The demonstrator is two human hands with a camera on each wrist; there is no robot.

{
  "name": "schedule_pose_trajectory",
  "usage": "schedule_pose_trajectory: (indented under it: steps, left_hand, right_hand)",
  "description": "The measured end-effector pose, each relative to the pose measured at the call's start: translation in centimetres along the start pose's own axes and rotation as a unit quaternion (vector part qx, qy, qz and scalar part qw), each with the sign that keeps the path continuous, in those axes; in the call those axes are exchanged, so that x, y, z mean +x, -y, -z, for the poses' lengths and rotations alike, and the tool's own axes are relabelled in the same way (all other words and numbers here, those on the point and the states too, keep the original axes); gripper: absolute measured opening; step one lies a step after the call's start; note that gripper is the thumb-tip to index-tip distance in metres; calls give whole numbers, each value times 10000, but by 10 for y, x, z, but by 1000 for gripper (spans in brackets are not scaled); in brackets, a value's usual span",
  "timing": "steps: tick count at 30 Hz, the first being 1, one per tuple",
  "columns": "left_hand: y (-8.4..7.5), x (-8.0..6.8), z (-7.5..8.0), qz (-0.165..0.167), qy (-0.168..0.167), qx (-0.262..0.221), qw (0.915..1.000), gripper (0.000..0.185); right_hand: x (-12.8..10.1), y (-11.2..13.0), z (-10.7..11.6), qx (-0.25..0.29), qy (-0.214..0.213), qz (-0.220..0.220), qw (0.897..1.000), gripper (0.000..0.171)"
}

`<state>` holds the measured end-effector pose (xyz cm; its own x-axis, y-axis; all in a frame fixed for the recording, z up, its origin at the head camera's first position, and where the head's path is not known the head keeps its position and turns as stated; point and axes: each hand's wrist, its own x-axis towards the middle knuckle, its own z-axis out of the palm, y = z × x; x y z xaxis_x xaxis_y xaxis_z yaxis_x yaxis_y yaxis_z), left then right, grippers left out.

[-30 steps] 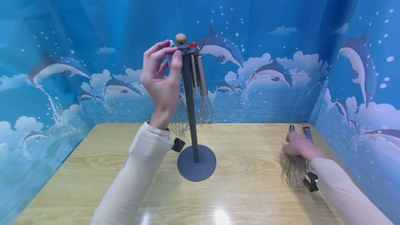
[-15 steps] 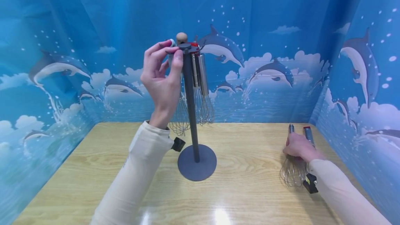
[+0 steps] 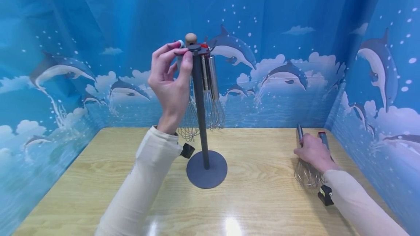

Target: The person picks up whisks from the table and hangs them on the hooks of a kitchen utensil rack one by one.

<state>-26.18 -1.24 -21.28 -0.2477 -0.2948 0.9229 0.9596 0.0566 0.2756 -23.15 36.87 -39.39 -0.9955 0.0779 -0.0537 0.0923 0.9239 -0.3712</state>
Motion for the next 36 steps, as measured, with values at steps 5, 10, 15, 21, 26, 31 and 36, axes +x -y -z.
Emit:
schedule_pose_trajectory:
  steps: [5, 10, 15, 21, 26, 31, 36]
  left_hand:
    - [0, 0, -1, 16, -1, -9, 10000, 17]
    - [-1, 0, -1, 24, 6, 6, 10000, 17]
    - [0, 0, 0, -12, -18, 29, 10000, 17]
    - [0, 0, 0, -54, -1, 67, 10000, 17]
    - [0, -1, 0, -70, 46, 180, 9998, 17]
    - [0, -1, 0, -105, 52, 178, 9998, 16]
    - [0, 0, 1, -137, 26, 125, 9998, 16]
  right_hand:
    - [-2, 1, -5, 220, -586, -71, 9980, 55]
    - [-4, 3, -8, 262, -1281, 6, 9914, 70]
    - [-6, 9, -10, 410, -1983, 276, 9789, 63]
    - [-9, 25, -11, 761, -2677, 357, 9598, 52]
    - [-8, 30, -16, 717, -3213, 613, 9423, 42]
    - [-9, 35, -18, 899, -3262, 632, 9389, 39]
    - [-11, 44, -17, 1176, -3274, 520, 9361, 39]
